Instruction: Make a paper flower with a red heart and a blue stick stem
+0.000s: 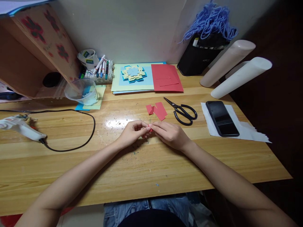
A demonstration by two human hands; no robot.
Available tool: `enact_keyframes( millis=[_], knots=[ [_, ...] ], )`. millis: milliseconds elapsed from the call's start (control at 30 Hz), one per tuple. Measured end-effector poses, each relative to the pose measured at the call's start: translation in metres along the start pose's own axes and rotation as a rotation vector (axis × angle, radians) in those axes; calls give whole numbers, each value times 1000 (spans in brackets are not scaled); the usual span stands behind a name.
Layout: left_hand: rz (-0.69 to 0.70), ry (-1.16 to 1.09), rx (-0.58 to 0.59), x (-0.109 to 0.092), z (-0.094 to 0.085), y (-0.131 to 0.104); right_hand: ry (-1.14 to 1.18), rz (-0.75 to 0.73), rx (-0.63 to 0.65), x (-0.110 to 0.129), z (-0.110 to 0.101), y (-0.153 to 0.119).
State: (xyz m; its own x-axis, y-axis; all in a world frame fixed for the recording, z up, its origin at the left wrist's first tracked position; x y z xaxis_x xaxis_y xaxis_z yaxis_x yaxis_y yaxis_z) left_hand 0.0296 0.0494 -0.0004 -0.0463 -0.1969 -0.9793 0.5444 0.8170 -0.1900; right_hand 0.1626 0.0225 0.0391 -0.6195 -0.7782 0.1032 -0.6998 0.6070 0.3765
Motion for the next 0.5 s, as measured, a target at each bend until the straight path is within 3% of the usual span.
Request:
enact_keyframes(
  millis=[200, 333, 433, 500],
  knots=[
    [13, 0, -17, -2, 0, 0, 255, 115, -30, -6, 3, -2],
    [40, -12, -12, -4, 0, -1, 615, 422, -47, -19, 4, -2],
    [42, 3, -7, -2, 1, -2, 848, 664, 53, -26, 16, -6],
    [40, 19, 0, 0, 2, -2, 986, 735, 111, -27, 26, -9]
  ],
)
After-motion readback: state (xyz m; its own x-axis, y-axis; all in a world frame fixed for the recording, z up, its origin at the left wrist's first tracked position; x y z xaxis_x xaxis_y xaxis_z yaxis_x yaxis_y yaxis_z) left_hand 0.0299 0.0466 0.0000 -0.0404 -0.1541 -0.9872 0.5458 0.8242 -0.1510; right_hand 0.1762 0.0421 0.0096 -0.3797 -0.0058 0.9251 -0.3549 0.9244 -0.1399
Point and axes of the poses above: each hand's wrist, its own y-axis towards the middle knuckle, its own z-axis out of the palm, x = y × z, the point moved 5 cm from there along y, towards the middle knuckle, and after that the axes turned 5 degrees about x, right-handed, at the moved point
